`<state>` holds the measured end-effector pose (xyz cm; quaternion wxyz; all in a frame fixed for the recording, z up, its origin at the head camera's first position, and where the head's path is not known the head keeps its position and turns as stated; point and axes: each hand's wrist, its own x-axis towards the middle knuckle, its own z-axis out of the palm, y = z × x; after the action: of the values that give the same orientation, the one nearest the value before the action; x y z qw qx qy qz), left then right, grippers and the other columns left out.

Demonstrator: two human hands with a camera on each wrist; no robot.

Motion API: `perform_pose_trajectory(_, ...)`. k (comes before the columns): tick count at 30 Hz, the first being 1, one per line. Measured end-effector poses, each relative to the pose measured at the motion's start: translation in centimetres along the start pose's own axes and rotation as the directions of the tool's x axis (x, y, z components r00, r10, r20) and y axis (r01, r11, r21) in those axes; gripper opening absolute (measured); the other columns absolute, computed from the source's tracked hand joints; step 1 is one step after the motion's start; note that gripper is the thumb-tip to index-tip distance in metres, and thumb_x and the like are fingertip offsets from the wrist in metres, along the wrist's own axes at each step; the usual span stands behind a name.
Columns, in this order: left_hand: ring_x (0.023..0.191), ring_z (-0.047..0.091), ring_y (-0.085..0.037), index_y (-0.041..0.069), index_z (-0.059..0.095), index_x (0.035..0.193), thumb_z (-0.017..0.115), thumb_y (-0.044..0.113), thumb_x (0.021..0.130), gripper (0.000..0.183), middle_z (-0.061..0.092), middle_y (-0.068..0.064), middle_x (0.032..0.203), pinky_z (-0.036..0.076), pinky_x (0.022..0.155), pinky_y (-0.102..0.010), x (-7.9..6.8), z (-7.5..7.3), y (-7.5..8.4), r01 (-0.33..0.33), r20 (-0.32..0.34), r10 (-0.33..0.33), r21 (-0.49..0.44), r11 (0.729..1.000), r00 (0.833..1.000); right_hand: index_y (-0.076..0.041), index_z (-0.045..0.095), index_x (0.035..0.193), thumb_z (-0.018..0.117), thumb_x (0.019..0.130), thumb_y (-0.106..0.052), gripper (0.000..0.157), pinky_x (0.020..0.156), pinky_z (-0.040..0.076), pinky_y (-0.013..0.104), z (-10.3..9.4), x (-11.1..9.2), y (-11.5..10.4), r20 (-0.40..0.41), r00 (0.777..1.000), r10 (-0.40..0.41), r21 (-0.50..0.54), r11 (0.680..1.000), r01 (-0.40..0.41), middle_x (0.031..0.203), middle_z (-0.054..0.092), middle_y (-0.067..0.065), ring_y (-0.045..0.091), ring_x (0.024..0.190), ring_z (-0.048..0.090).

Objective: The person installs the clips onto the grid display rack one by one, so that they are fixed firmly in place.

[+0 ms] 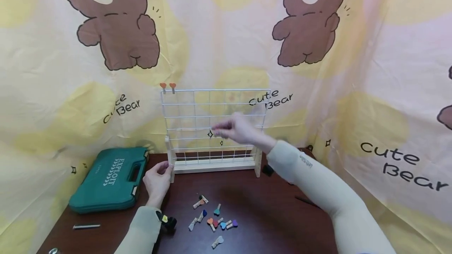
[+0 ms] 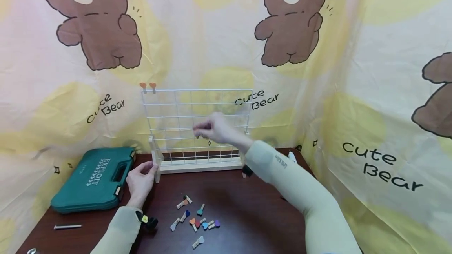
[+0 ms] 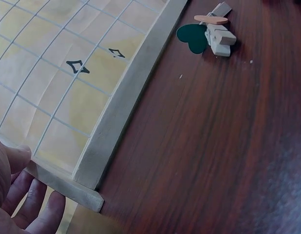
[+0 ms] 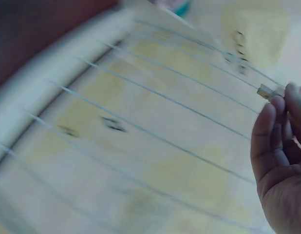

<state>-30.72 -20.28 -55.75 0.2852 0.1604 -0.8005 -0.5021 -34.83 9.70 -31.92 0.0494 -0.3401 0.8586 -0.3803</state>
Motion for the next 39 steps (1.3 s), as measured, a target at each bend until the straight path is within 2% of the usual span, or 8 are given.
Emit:
perform_pose_trajectory(5, 0.087, 0.073, -0.024, 0.011, 0.083, 0.110, 0.084, 0.026, 0.094, 0.022, 0.081, -0.008, 0.099, 0.053, 0.072, -0.034, 0.1, 0.0, -0.2, 0.005, 0.002, -0.005, -0.003, 1.000, 1.000, -0.006, 0.073, 0.132, 0.069, 0.104, -0.017, 0.029, 0.083, 0.060, 0.032, -3.1, 4.4, -5.6, -0.024, 1.000, -0.017, -0.047, 0.999, 0.016, 0.110, 0.080, 0.007, 0.023, 0.094, 0.075)
perform_pose_trajectory(9, 0.086, 0.073, -0.024, 0.011, 0.083, 0.109, 0.084, 0.027, 0.094, 0.022, 0.081, -0.007, 0.098, 0.053, 0.070, -0.034, 0.2, 0.1, -0.3, 0.005, 0.008, -0.004, -0.016, 1.000, 1.000, -0.001, 0.076, 0.124, 0.067, 0.105, -0.011, 0.024, 0.080, 0.058, 0.030, -4.5, 7.9, -9.0, -0.050, 0.992, -0.116, -0.112, 0.988, 0.110, 0.109, 0.079, 0.013, 0.023, 0.091, 0.074)
perform_pose_trajectory(13, 0.085, 0.073, -0.024, 0.012, 0.083, 0.108, 0.084, 0.027, 0.093, 0.021, 0.081, -0.007, 0.097, 0.053, 0.070, -0.035, 0.1, 0.2, -0.3, -0.003, 0.012, 0.003, -0.018, 1.000, 1.000, 0.000, 0.081, 0.111, 0.068, 0.104, -0.007, 0.017, 0.072, 0.057, 0.028, -5.0, 10.7, -10.6, -0.075, 0.978, -0.197, -0.193, 0.965, 0.180, 0.101, 0.081, 0.012, 0.020, 0.082, 0.074)
perform_pose_trajectory(20, 0.083, 0.073, -0.023, 0.011, 0.083, 0.106, 0.085, 0.026, 0.092, 0.020, 0.081, -0.006, 0.094, 0.053, 0.071, -0.036, 0.1, 0.1, -0.2, -0.016, -0.003, 0.016, -0.018, 1.000, 1.000, 0.000, 0.083, 0.097, 0.069, 0.103, -0.007, 0.018, 0.060, 0.048, 0.024, -4.6, 13.7, -11.2, -0.068, 0.984, -0.164, -0.216, 0.965, 0.146, 0.083, 0.075, 0.011, 0.012, 0.068, 0.062)
perform_pose_trajectory(29, 0.082, 0.074, -0.022, 0.012, 0.084, 0.107, 0.087, 0.026, 0.091, 0.021, 0.081, -0.006, 0.094, 0.053, 0.068, -0.032, 0.2, -0.2, -0.1, -0.026, 0.001, 0.026, -0.014, 1.000, 1.000, -0.001, 0.084, 0.096, 0.071, 0.103, -0.012, 0.018, 0.061, 0.045, 0.024, -3.5, 14.5, -11.1, -0.017, 0.984, -0.179, -0.290, 0.942, 0.167, 0.086, 0.079, 0.008, 0.011, 0.066, 0.059)
perform_pose_trajectory(31, 0.082, 0.074, -0.022, 0.012, 0.084, 0.107, 0.087, 0.026, 0.091, 0.021, 0.081, -0.006, 0.095, 0.053, 0.067, -0.031, 0.2, -0.2, -0.1, -0.026, -0.001, 0.026, -0.013, 1.000, 1.000, 0.002, 0.082, 0.105, 0.073, 0.102, -0.013, 0.018, 0.065, 0.046, 0.024, -3.5, 14.2, -11.1, -0.019, 0.983, -0.184, -0.269, 0.948, 0.172, 0.084, 0.079, 0.006, 0.011, 0.066, 0.059)
perform_pose_trajectory(36, 0.084, 0.074, -0.024, 0.011, 0.083, 0.109, 0.085, 0.027, 0.093, 0.022, 0.081, -0.008, 0.097, 0.054, 0.068, -0.031, 0.1, -0.1, -0.1, -0.013, 0.006, 0.013, -0.009, 1.000, 1.000, 0.005, 0.066, 0.137, 0.077, 0.098, -0.014, 0.044, 0.077, 0.050, 0.025, -3.5, 12.3, -10.7, -0.112, 0.977, -0.183, -0.156, 0.974, 0.164, 0.080, 0.071, 0.004, 0.013, 0.070, 0.061)
perform_pose_trajectory(39, 0.086, 0.074, -0.025, 0.011, 0.083, 0.110, 0.084, 0.028, 0.094, 0.023, 0.081, -0.009, 0.099, 0.055, 0.069, -0.033, 0.0, -0.1, -0.1, -0.001, 0.015, 0.001, -0.008, 1.000, 1.000, 0.002, 0.068, 0.134, 0.078, 0.097, -0.011, 0.041, 0.077, 0.053, 0.028, -3.3, 10.1, -9.7, -0.177, 0.953, -0.245, -0.133, 0.966, 0.224, 0.081, 0.069, 0.005, 0.016, 0.071, 0.062)
